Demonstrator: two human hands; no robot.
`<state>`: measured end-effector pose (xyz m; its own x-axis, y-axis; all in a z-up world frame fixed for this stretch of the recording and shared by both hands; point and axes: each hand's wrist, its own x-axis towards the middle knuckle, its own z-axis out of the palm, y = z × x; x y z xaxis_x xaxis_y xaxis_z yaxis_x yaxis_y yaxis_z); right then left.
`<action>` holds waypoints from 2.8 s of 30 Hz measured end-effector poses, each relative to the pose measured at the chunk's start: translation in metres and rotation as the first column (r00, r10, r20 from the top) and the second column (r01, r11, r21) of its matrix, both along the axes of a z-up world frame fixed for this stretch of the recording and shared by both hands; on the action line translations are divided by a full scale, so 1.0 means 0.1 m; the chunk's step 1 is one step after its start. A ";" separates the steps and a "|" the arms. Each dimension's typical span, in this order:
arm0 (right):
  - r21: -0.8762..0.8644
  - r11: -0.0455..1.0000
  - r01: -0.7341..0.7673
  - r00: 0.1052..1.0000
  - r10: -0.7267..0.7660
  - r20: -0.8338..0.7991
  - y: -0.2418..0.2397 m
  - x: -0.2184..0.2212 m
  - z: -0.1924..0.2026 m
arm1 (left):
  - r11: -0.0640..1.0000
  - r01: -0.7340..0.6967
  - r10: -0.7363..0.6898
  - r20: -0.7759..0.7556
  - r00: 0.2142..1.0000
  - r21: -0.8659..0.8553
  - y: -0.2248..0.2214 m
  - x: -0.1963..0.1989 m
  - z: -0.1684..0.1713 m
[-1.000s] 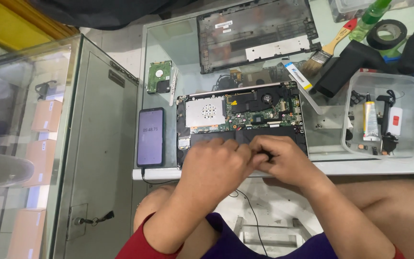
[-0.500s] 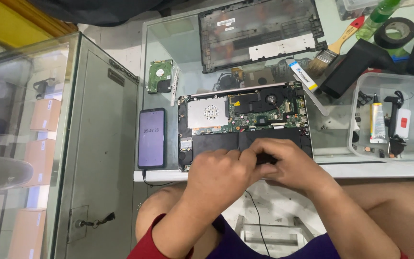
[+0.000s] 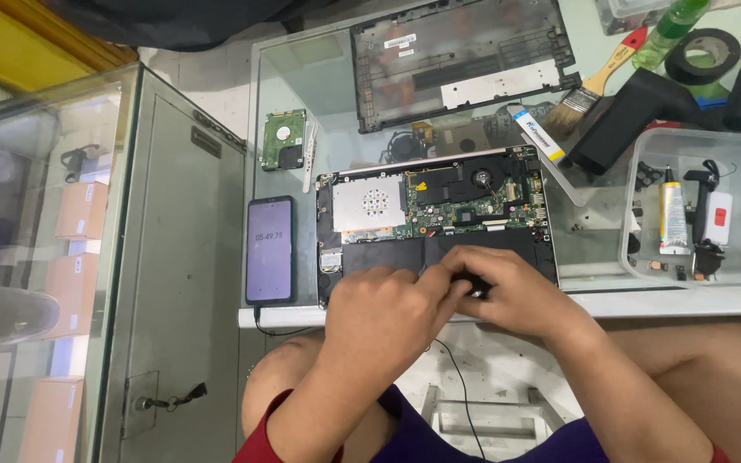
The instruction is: The person unscrews the back cover of a laptop, removes the hard drive, and then unscrews and removes the internal battery.
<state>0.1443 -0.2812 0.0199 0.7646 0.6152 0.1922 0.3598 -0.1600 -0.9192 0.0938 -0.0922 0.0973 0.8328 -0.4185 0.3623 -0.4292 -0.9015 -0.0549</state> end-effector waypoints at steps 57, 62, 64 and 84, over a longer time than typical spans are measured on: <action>0.085 0.986 0.146 0.989 -0.149 0.023 0.01 0.02 -0.29 | 0.901 -0.065 -0.138 -0.427 0.893 -0.428 0.08 0.17 0.32; 0.103 0.979 0.175 0.983 -0.180 0.044 0.03 0.03 -0.11 | 0.901 -0.082 -0.132 -0.451 0.883 -0.425 0.07 0.23 0.30; 0.122 0.976 0.181 0.981 -0.188 0.044 0.04 0.03 -0.03 | 0.900 -0.092 -0.132 -0.469 0.873 -0.426 0.09 0.27 0.24; 0.056 0.951 0.305 0.922 -0.310 0.231 0.02 0.04 0.08 | 0.772 -0.159 -0.111 -0.377 0.919 -0.615 0.23 0.26 0.31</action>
